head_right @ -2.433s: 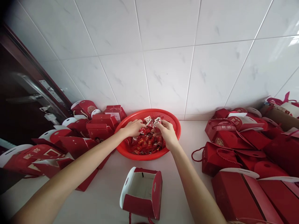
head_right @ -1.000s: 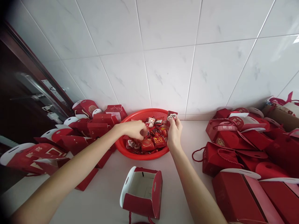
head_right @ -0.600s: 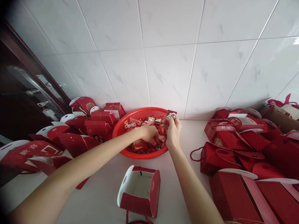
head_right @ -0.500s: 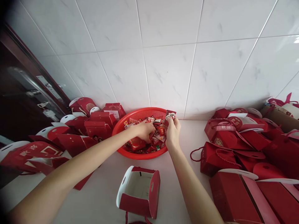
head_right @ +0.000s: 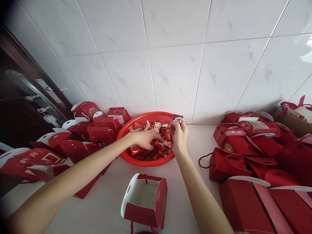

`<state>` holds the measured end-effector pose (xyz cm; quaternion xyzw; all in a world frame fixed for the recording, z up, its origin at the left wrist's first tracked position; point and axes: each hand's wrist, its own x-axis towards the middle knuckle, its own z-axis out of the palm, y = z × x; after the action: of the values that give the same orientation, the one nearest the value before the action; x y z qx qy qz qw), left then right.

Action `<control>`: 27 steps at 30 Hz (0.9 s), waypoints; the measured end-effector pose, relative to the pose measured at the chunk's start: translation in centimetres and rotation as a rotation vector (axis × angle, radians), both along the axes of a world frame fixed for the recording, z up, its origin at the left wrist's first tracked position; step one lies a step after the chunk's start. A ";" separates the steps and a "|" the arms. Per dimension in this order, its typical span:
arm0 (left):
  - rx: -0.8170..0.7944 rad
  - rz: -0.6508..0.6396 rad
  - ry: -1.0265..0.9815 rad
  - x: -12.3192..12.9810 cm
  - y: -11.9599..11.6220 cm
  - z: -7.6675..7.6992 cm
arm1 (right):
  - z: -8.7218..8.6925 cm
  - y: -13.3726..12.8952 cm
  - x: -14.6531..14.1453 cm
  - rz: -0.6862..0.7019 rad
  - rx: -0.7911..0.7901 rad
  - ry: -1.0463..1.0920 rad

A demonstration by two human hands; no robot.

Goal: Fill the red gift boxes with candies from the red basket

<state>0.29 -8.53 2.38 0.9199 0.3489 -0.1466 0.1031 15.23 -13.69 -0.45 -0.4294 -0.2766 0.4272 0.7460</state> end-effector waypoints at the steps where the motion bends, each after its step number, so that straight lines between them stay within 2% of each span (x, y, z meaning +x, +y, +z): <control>1: -0.078 -0.065 -0.016 0.2 -0.3 -0.1 | 0.0 0.0 0.0 0.000 -0.001 0.000; 3: -0.213 -0.163 -0.011 0.6 -0.7 -0.5 | 0.0 -0.1 0.0 0.004 -0.003 -0.002; 5: -0.249 -0.162 0.027 1.0 -0.8 -0.7 | 0.1 -0.2 -0.1 0.010 -0.005 -0.007; 10: -0.162 -0.065 0.076 1.1 -0.2 -0.5 | 0.0 -0.3 -0.1 0.018 -0.004 -0.023; 14: -0.058 0.051 0.084 -0.1 0.7 0.0 | -0.2 -0.1 -0.1 0.041 -0.015 -0.033; 19: -0.028 0.153 0.087 -1.5 1.5 0.0 | -0.3 0.1 -0.1 0.062 -0.048 -0.047; 22: -0.027 0.171 0.081 -1.6 1.5 -0.1 | -0.3 0.1 -0.1 0.069 -0.057 -0.054; 27: -0.027 0.127 0.051 -1.5 0.5 -0.1 | -0.3 0.0 -0.1 0.080 -0.059 -0.054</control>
<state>-1.18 -8.02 2.30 0.8904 0.4069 -0.1679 0.1159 15.17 -13.64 -0.77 -0.4510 -0.3010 0.4530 0.7077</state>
